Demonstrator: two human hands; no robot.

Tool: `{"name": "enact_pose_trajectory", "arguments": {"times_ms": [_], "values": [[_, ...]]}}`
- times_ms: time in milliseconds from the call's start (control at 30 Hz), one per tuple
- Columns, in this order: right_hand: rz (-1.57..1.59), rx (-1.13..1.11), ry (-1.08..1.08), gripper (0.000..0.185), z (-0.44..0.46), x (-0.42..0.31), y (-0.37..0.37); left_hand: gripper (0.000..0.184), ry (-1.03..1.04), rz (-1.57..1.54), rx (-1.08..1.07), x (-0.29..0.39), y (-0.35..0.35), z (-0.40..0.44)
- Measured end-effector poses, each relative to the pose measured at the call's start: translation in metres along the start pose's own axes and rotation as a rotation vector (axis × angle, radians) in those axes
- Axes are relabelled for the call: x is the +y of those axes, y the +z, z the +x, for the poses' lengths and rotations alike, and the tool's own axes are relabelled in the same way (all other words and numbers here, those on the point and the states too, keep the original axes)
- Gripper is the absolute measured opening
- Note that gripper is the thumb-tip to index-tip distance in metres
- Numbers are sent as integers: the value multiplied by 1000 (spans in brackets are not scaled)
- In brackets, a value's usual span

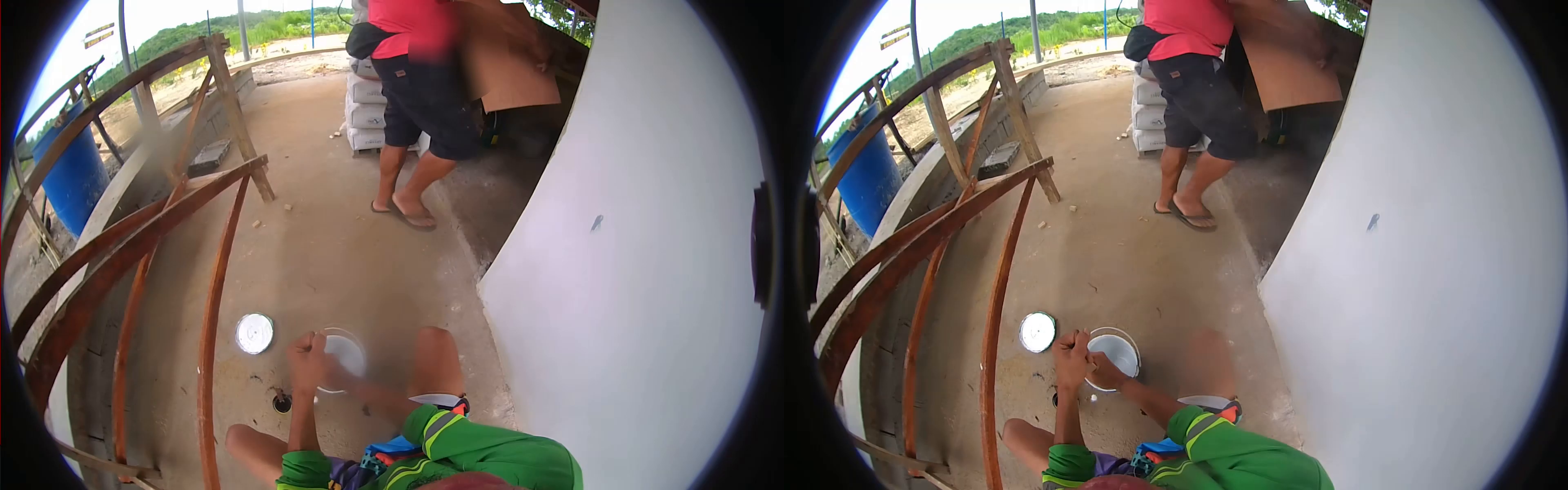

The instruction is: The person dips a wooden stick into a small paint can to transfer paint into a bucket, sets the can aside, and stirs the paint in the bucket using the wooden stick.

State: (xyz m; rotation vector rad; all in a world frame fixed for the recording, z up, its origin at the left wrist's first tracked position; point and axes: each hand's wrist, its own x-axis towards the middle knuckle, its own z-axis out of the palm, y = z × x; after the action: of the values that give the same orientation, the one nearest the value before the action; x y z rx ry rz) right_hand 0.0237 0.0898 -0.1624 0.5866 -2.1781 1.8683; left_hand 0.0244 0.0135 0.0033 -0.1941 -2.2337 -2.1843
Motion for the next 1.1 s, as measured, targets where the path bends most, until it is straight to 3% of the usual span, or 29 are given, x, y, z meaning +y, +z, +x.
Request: {"name": "enact_pose_trajectory", "arguments": {"times_ms": [100, 167, 267, 333, 500, 533, 700, 767, 833, 933, 1033, 1100], "values": [[-87, -149, 6, 14, 10, -45, -29, 43, -51, -175, 51, 23, -9, -4], [-70, -129, 4, 13, 18, -51, -36, 43, 14, -213, 74, 20, -9, -8], [-25, -173, 36, 16, 22, 5, -23, 43, 88, -152, 79, 23, 2, -19], [66, -119, 37, 17, 18, -9, -12, 43, 145, -70, 80, 0, 2, -10], [126, -143, 30, 19, -7, -36, -23, 42, -24, -166, 112, -4, 1, -16], [72, -193, 130, 18, -7, -33, -33, 42, -46, -213, 120, -5, 7, -13], [24, -13, 86, 16, 11, -30, -38, 41, 100, -240, 64, -14, 10, -9], [1, 33, 141, 15, 13, -29, -10, 41, 94, -141, 54, -11, -2, -15], [119, 81, 326, 16, 4, -25, 13, 42, 18, -34, 23, 7, -5, -12], [141, 158, 228, 19, 0, -11, 3, 43, -72, 78, -115, -1, 6, 13], [-105, 51, 127, 19, 2, -27, -32, 42, -38, -120, -89, 3, 12, 14], [-32, -2, 64, 18, 8, -40, -42, 42, 31, -182, -31, -11, 6, 2]]}}
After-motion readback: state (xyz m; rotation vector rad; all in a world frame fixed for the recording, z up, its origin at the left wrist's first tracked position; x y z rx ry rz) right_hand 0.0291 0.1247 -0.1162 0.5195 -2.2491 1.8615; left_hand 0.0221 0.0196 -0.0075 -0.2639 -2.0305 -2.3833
